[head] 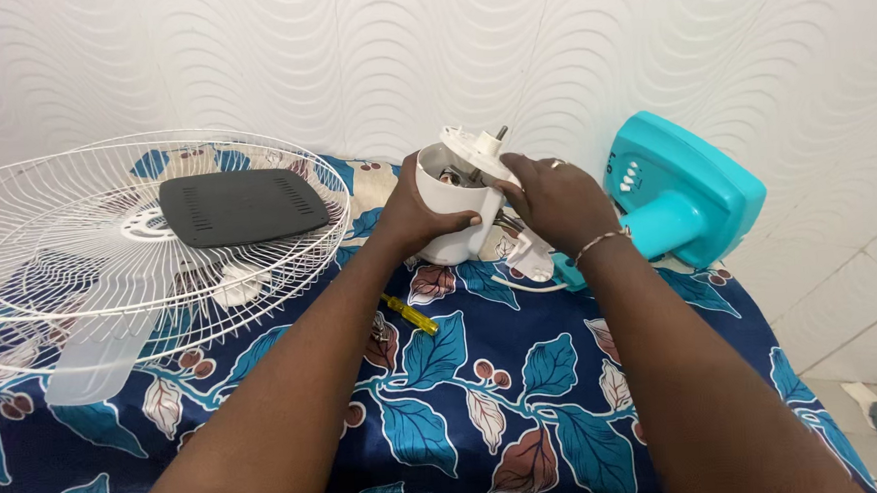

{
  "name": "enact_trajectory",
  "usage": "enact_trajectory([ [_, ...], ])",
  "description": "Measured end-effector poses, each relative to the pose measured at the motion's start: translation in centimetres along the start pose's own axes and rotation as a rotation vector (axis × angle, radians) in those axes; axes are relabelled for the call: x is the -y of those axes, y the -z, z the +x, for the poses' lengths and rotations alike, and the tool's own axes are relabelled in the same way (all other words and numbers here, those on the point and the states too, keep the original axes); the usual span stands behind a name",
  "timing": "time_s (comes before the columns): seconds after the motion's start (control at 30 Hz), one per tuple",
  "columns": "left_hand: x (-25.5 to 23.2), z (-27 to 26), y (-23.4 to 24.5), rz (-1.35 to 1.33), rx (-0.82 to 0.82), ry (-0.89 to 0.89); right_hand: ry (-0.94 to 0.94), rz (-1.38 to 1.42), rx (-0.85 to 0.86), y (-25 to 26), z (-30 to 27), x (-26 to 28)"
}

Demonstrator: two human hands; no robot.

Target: The person disassembles a white electric fan on a table. They use a yellow screwdriver to remove screws from the fan's rear housing, then separate the outer casing to expose the internal motor and wiring.

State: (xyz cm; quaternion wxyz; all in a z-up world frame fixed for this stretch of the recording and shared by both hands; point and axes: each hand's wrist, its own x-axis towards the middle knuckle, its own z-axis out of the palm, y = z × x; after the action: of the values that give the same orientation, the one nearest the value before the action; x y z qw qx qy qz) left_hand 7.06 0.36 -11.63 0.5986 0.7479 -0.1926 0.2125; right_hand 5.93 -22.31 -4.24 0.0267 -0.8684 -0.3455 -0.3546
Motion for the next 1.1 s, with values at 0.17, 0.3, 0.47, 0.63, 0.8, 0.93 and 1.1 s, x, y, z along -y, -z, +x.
enact_trajectory([
  [0.17,-0.2,-0.2,0.2,0.031,-0.008,0.04,-0.167,0.1,-0.017,-0.5,-0.5,0.7],
  [0.3,-0.2,-0.2,0.1,0.025,-0.012,0.04,-0.32,0.223,-0.149,-0.8,-0.9,0.8],
  [0.47,0.0,-0.2,0.1,0.027,-0.014,0.053,-0.633,0.332,-0.384,-1.9,-1.4,1.5],
  [0.63,0.2,-0.1,0.1,0.051,-0.012,0.032,-0.764,0.682,-0.667,-3.2,-2.5,2.8],
  [0.8,0.1,0.1,0.2,0.071,-0.01,0.041,-0.683,0.772,-0.821,-4.9,-4.3,6.1],
  [0.93,0.2,0.1,0.1,0.036,-0.002,0.062,-0.678,0.648,-0.721,-5.6,-5.7,7.3],
  [1.1,0.4,0.0,0.2,0.02,0.014,0.046,-0.724,0.635,-0.83,-5.5,-6.3,6.1],
])
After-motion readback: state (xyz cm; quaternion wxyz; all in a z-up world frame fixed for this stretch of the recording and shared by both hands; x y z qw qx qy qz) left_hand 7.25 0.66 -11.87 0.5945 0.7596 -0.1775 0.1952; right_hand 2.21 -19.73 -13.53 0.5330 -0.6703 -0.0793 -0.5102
